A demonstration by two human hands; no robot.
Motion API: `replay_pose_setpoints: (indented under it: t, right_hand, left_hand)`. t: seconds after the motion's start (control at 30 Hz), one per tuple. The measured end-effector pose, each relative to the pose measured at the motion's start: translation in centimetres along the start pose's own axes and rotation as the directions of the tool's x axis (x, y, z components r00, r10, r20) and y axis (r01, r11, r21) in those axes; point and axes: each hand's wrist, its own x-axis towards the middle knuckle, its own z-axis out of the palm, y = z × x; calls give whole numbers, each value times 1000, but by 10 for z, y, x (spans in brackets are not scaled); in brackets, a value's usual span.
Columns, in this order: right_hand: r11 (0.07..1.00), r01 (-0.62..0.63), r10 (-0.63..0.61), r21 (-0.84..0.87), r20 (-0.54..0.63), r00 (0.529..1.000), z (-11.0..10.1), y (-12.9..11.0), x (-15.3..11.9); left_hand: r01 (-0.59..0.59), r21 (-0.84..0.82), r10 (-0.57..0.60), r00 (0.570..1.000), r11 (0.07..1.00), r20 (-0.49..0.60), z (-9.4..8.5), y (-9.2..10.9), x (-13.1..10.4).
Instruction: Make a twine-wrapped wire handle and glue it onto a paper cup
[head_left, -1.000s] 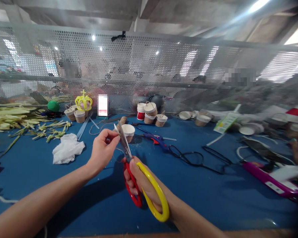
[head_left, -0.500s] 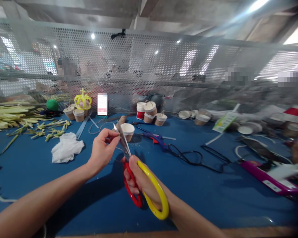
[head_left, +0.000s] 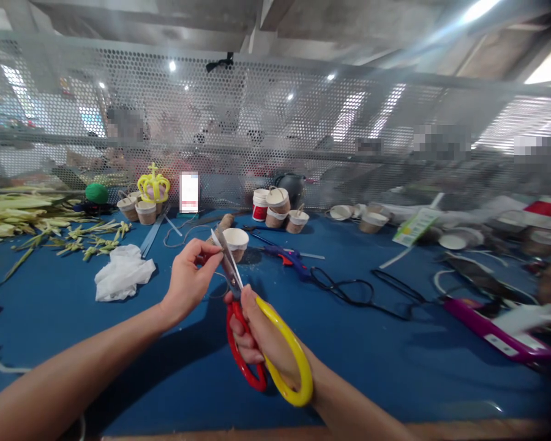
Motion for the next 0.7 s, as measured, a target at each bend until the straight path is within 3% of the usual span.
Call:
replay_pose_setpoints:
  t: [0.1,0.17,0.2,0.3,0.37,0.47,0.57,0.63,0.7]
  right_hand:
    - [992,-6,6,-126,1,1000,-8,-7,-3]
    - [926,29,-48,-377,-40,998,-20,-14,-6]
    - [834,62,-114,-548,-60,992,-28,-17,-7]
    - [406,54,-286,-912,-70,956,-55,-21,-9]
    - [199,25,-286,-980,-33,958,-70,-20,-11]
    - [51,18,-151,-999,10,988,-81,-23,-15]
    - [-94,24,-55,-995,29,998,-81,-40,-14]
    - [-146,-32,-77,-989,-20,997,-79,-54,-7]
    - [-109,-31,-183,-994,-11,983,-81,-67,5]
  left_hand:
    - [26,-17,-26,1000,1000,1,-2,2,2]
    - [38,-54,-39,999,998,-7,-6,8,5]
    - [44,-78,-45,999,996,-7,-7,12,7]
    - [93,-140,-83,994,986,75,-13,26,10]
    - [199,-178,-163,967,964,196,-14,32,9]
    - [396,-203,-301,875,895,378,-14,34,4]
    - [538,-227,-387,787,812,480,-12,33,-2]
    - [591,-258,-416,757,764,504,-12,33,-4]
    - [623,-280,-429,737,731,522,-12,35,-5]
